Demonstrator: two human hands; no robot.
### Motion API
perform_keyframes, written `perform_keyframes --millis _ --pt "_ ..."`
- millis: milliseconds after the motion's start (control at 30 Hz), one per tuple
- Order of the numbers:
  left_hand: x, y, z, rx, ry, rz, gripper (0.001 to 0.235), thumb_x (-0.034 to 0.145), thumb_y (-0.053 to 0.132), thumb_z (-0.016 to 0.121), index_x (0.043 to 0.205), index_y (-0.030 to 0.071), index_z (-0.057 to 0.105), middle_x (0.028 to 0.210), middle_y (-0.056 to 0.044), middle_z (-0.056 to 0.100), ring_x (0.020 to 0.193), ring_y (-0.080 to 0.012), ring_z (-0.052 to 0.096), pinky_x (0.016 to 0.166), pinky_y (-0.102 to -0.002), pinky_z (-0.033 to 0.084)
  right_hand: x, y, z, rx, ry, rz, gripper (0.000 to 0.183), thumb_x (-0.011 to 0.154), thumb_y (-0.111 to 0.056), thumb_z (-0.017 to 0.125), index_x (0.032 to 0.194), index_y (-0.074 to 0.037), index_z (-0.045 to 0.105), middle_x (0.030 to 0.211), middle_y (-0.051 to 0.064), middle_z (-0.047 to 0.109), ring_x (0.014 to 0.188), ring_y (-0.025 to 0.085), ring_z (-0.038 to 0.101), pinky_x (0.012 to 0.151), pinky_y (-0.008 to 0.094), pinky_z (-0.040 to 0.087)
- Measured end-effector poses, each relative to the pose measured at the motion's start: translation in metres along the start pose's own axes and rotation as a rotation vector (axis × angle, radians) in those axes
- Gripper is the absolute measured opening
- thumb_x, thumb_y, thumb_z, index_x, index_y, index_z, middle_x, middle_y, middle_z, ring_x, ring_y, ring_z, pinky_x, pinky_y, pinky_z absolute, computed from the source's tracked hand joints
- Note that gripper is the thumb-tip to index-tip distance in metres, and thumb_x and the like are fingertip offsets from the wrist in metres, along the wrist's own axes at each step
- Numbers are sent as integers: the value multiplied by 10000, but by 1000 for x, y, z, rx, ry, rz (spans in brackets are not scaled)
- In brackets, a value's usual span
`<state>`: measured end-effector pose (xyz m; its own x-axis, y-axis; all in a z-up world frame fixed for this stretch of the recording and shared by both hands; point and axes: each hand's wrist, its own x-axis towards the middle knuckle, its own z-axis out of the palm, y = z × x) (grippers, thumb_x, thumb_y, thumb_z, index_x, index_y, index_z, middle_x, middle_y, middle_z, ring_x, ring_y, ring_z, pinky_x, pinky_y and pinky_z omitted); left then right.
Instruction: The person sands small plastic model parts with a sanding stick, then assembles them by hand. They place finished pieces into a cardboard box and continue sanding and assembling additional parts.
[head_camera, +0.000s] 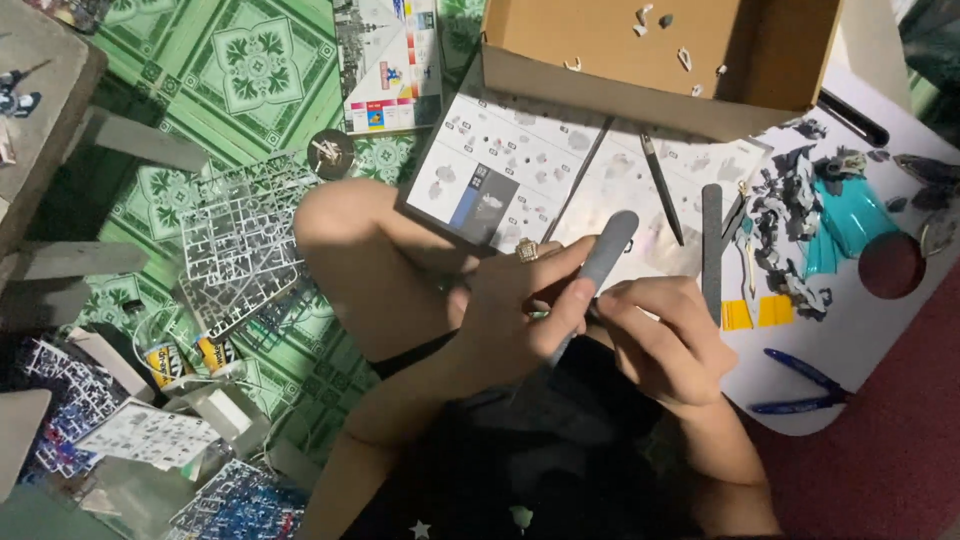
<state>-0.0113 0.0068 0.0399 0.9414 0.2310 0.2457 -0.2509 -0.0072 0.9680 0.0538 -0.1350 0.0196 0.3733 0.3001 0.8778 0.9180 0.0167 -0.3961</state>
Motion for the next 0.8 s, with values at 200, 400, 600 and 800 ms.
perform_keyframes --millis 200,400,600,800 --pt "2 -3 1 109 26 120 288 937 175 538 1120 -22 642 567 -25 608 520 -121 639 510 -220 532 -2 1 -2 6 -50 -16 114 834 81 671 721 68 685 713 202 626 604 296 598 559 386 530" --pt "-3 -13 5 12 45 165 305 943 132 517 1205 2 602 779 -93 679 506 -115 654 445 -225 539 -4 5 -2 29 4 100 90 832 26 693 772 91 680 689 180 614 565 261 563 530 379 529" --pt "-8 -12 14 244 6 174 389 983 188 440 1336 71 553 1152 -102 590 741 -223 689 667 -326 583 -7 8 8 27 151 142 107 821 64 683 757 124 623 648 214 556 535 251 511 530 381 477" --pt "-8 -17 18 238 57 178 375 971 163 454 1309 67 587 1103 -114 638 717 -205 675 686 -309 561 -6 9 13 31 170 136 85 802 87 680 764 138 623 651 228 561 536 265 533 538 365 462"
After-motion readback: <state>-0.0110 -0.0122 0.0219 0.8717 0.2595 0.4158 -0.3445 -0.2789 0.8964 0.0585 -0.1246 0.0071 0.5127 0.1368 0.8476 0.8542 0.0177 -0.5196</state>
